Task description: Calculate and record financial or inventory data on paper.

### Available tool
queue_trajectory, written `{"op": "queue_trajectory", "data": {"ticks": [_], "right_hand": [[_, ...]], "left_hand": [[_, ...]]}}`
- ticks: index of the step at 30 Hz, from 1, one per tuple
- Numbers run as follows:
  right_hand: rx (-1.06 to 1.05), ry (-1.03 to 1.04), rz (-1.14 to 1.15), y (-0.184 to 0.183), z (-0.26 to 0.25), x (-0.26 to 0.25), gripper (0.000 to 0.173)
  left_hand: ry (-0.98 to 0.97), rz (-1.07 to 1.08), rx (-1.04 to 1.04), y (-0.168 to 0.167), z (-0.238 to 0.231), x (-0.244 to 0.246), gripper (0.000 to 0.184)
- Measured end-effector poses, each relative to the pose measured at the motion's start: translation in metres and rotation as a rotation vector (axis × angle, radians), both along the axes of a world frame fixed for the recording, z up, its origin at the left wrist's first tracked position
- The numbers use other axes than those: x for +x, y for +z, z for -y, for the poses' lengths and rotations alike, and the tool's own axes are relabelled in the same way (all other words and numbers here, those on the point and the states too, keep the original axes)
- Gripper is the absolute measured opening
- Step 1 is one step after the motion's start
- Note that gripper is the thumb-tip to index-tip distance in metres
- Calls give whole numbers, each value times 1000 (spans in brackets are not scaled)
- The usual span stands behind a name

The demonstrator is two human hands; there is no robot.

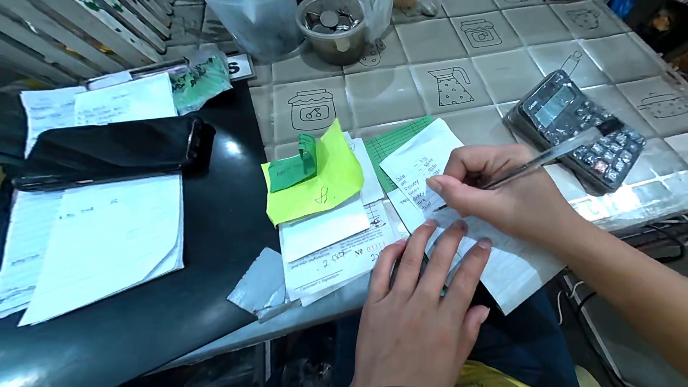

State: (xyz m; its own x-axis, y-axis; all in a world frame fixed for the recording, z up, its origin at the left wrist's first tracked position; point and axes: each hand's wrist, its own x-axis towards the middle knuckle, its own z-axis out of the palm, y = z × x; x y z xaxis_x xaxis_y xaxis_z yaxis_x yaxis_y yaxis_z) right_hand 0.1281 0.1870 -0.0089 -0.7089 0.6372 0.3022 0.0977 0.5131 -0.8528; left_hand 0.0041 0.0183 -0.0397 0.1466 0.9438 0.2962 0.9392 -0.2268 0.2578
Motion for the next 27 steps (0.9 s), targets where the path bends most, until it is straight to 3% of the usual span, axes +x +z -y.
{"op": "queue_trajectory", "data": {"ticks": [27], "right_hand": [[16,15,11,-3,-2,0,24]], "left_hand": [[-1,-9,-20,1,0,-1,48]]}}
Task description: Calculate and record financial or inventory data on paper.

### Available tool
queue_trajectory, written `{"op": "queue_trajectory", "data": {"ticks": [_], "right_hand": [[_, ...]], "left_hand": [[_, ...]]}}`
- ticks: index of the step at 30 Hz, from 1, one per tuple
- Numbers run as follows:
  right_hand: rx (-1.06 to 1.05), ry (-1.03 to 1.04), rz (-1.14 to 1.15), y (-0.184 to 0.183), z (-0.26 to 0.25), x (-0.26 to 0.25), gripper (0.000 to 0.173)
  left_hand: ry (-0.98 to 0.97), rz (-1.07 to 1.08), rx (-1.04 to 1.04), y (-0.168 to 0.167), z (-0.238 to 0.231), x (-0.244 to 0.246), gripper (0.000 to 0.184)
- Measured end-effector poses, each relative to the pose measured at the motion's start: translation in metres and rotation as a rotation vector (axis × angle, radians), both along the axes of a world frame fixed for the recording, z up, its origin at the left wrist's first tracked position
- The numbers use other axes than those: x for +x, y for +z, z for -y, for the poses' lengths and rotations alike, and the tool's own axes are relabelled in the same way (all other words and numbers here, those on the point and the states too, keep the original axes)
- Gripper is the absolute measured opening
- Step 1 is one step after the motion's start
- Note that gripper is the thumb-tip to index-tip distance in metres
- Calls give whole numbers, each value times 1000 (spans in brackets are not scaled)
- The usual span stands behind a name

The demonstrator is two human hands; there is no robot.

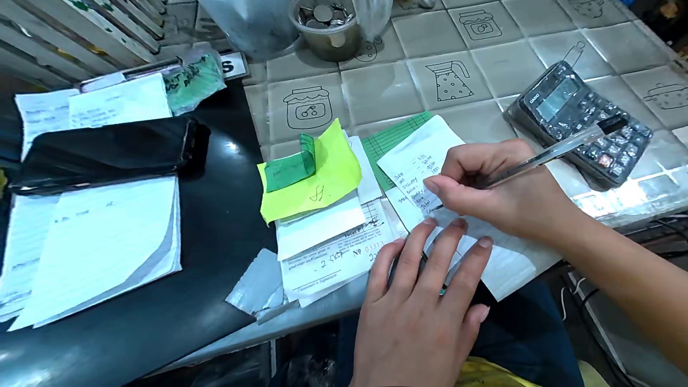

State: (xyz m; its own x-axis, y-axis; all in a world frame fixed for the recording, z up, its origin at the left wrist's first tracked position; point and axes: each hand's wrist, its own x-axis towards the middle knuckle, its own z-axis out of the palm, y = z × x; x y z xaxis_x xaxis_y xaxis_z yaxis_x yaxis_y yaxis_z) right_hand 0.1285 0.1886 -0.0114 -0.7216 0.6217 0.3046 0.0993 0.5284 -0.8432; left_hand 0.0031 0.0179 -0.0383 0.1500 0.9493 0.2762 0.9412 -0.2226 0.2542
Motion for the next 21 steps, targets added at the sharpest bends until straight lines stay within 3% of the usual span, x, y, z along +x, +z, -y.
{"op": "queue_trajectory", "data": {"ticks": [21], "right_hand": [[-14,-32,-43,-1,-1,1,25]], "left_hand": [[0,3,3,0,0,0,49]]}}
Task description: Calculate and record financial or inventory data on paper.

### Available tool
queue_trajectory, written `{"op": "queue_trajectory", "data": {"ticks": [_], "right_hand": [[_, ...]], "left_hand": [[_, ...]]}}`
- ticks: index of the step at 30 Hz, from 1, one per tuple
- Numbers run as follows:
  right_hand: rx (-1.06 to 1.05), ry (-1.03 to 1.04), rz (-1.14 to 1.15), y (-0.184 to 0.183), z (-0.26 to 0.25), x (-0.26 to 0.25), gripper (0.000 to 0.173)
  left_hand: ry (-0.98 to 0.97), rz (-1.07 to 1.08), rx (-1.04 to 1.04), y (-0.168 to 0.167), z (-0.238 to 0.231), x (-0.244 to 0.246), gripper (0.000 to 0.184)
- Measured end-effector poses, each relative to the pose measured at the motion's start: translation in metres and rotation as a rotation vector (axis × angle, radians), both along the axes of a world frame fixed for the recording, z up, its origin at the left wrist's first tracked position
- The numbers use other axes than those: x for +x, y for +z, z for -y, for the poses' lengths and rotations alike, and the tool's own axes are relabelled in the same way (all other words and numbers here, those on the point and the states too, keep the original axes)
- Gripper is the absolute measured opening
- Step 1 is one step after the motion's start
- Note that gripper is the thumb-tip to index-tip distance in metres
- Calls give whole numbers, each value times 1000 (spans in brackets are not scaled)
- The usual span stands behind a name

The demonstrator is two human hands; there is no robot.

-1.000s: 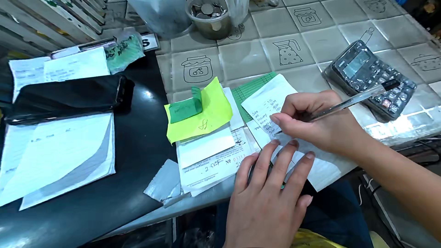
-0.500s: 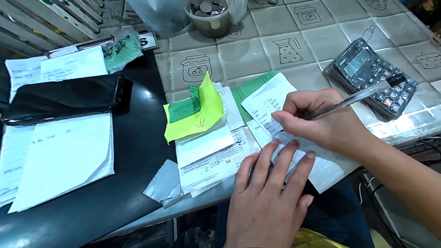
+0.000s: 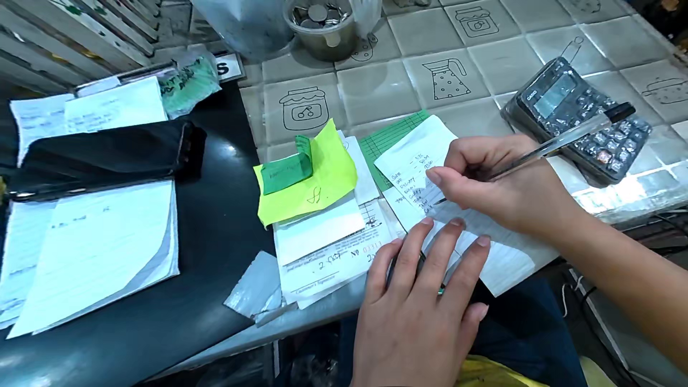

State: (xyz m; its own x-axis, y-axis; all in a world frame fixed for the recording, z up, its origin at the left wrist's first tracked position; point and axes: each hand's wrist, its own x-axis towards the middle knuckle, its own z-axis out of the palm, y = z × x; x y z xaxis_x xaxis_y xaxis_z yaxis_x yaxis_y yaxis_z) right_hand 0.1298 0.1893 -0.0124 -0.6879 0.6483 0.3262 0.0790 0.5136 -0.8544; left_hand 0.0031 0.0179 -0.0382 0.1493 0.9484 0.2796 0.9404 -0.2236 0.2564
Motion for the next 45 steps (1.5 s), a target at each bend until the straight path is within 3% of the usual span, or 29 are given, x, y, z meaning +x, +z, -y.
{"op": "queue_trajectory", "data": {"ticks": [22,26,32,38,45], "right_hand": [[-35,-49,16,1,-9,10,23],[60,-47,34,-1,-7,8,21],[-133,-128,-52,7,-18,17,21],[-108,-28,-72,4,-17,33,11],[-74,-97,-59,-2,-12,35,14]], "left_hand": [[-10,-9,0,0,0,-1,51],[-14,-2,-3,1,0,-1,51],[-7,-41,-15,1,0,-1,52],[15,3,29,-4,0,1,53],[15,11,70,-4,-4,11,55]]}}
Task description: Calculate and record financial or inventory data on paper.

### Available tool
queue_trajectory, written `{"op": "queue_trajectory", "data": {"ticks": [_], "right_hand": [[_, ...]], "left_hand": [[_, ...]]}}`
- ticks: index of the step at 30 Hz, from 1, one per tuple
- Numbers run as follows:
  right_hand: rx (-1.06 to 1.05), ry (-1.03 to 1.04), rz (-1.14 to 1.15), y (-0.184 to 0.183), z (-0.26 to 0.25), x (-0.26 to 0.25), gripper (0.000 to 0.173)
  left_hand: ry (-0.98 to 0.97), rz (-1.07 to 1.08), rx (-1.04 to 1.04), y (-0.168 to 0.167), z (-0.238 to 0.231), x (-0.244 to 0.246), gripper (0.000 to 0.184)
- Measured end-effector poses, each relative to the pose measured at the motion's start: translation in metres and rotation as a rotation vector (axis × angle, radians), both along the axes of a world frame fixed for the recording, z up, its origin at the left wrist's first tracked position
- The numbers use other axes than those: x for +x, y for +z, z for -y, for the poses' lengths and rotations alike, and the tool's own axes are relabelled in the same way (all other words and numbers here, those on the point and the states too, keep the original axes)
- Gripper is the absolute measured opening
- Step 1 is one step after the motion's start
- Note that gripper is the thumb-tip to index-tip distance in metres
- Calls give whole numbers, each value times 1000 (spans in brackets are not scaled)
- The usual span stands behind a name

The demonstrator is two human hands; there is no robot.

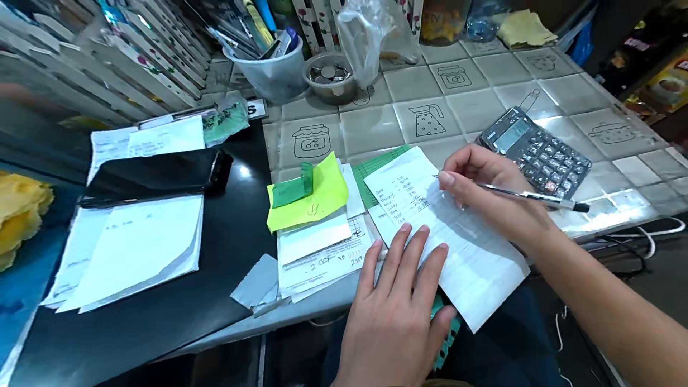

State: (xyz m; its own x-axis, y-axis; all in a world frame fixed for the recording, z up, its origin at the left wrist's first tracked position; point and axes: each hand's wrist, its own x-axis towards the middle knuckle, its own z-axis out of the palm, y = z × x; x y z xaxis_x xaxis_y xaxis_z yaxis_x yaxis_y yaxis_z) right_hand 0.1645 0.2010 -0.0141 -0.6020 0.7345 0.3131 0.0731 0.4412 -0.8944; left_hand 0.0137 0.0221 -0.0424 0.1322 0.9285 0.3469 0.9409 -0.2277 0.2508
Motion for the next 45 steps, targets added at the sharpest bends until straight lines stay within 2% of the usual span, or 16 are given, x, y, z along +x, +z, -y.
{"op": "queue_trajectory", "data": {"ticks": [3,6,9,12,15,18,27,30,37,45], "right_hand": [[214,-137,93,-1,6,4,16],[494,-294,166,5,3,34,31],[513,-568,250,9,-12,88,37],[404,-756,446,4,-25,129,43],[304,-756,487,-5,-25,146,46],[295,-736,446,-11,-21,148,46],[397,-733,470,-16,7,135,39],[445,-732,406,-26,7,137,33],[543,-625,295,-35,2,141,32],[526,-569,517,-24,5,139,35]], "left_hand": [[8,-42,37,-3,-5,4,52],[27,-108,77,-8,-7,4,48],[44,-121,78,-10,-6,5,49],[52,-106,76,-11,-6,6,48],[52,-92,86,-12,-8,6,48],[47,-86,90,-12,-9,6,48],[7,-88,20,-5,-7,2,53],[-7,-97,-29,-1,-7,1,56],[-16,-96,-37,1,-7,0,56],[-9,-94,-49,2,-6,1,56]]}}
